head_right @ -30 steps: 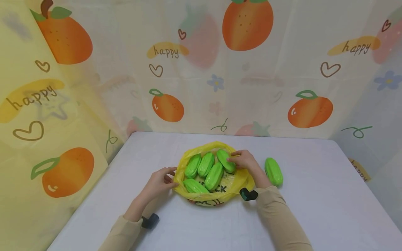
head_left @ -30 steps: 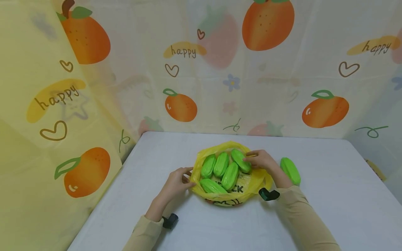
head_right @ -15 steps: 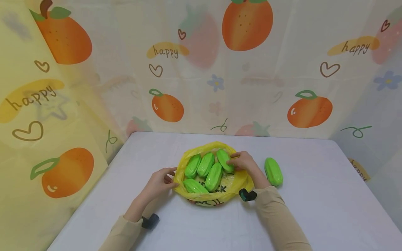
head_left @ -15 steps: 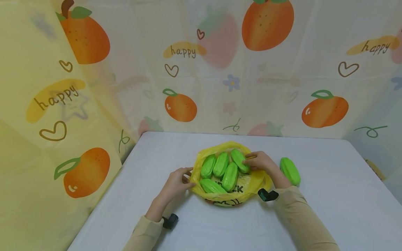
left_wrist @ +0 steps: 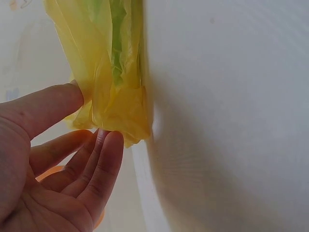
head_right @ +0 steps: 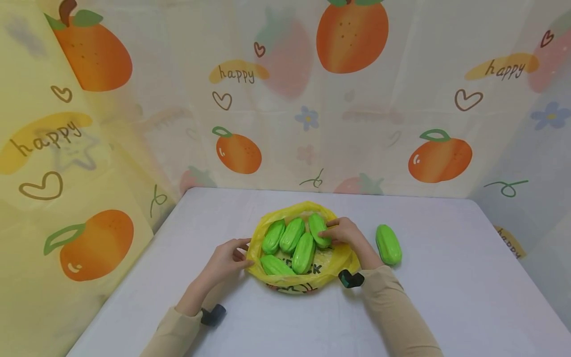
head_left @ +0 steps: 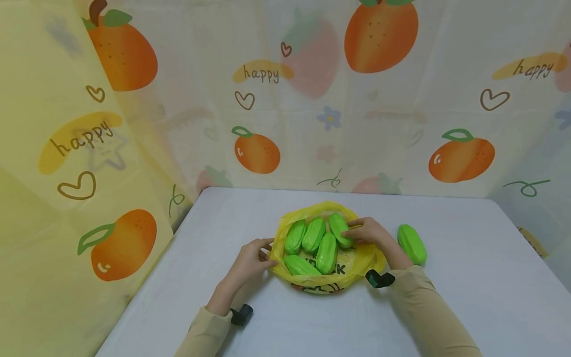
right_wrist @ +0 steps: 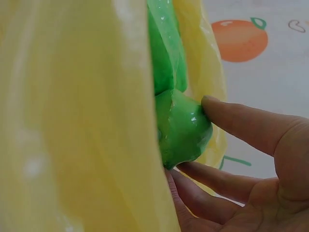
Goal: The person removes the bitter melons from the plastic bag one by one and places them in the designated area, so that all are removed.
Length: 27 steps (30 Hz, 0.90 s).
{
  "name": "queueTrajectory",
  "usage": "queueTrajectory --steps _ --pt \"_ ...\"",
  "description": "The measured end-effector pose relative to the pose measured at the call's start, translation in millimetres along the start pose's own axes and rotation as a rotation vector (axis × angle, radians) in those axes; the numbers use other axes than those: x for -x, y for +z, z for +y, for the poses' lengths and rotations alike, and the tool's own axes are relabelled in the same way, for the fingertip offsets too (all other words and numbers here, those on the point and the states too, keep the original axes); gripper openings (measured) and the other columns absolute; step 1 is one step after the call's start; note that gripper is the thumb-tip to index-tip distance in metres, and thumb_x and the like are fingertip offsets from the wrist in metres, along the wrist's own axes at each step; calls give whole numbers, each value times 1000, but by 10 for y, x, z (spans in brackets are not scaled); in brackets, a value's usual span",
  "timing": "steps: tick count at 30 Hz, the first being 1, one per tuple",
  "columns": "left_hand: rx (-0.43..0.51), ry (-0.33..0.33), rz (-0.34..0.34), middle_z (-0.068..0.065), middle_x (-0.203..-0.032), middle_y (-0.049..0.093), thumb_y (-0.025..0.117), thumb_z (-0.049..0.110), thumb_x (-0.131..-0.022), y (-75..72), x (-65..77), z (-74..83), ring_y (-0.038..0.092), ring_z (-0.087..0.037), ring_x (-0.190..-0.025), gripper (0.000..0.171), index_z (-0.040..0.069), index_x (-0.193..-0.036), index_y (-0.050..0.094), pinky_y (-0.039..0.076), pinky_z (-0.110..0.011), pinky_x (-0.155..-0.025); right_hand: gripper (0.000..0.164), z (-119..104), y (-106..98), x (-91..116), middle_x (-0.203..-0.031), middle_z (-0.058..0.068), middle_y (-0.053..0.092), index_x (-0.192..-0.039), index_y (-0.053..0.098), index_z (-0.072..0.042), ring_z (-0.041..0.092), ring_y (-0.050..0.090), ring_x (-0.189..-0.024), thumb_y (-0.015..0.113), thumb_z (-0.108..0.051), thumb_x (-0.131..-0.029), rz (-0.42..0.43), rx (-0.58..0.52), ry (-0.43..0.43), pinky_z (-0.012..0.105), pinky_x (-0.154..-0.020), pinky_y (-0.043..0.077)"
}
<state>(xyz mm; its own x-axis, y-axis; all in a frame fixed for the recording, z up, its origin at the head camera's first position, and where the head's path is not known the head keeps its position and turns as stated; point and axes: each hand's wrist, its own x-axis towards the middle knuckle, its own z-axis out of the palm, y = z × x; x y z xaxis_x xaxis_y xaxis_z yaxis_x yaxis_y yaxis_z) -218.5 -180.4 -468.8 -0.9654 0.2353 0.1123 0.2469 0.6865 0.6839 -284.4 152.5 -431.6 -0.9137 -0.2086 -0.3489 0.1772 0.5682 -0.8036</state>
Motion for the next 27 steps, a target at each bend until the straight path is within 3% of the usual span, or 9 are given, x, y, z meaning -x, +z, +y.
queueTrajectory --steps 11,18,27 --pt "19 0 7 -7 -103 65 79 13 -76 -2 12 7 62 -10 -77 57 4 -128 58 52 -22 -67 75 19 -9 -12 -132 31 47 -136 44 7 27 67 -95 74 -34 -81 -14 7 8 33 -80 56" --pt "12 1 3 -7 -103 65 79 13 -76 -4 11 3 62 -10 -77 57 4 -128 57 52 -22 -67 66 31 32 7 -135 30 46 -137 43 7 29 65 -102 69 -25 -86 16 -17 28 37 -86 54" --pt "7 9 3 -7 -103 65 79 13 -76 -12 10 6 62 -11 -77 57 4 -128 57 53 -22 -67 65 46 2 83 -134 30 47 -137 44 6 26 65 -100 69 -27 -86 30 -21 -17 36 -86 54"
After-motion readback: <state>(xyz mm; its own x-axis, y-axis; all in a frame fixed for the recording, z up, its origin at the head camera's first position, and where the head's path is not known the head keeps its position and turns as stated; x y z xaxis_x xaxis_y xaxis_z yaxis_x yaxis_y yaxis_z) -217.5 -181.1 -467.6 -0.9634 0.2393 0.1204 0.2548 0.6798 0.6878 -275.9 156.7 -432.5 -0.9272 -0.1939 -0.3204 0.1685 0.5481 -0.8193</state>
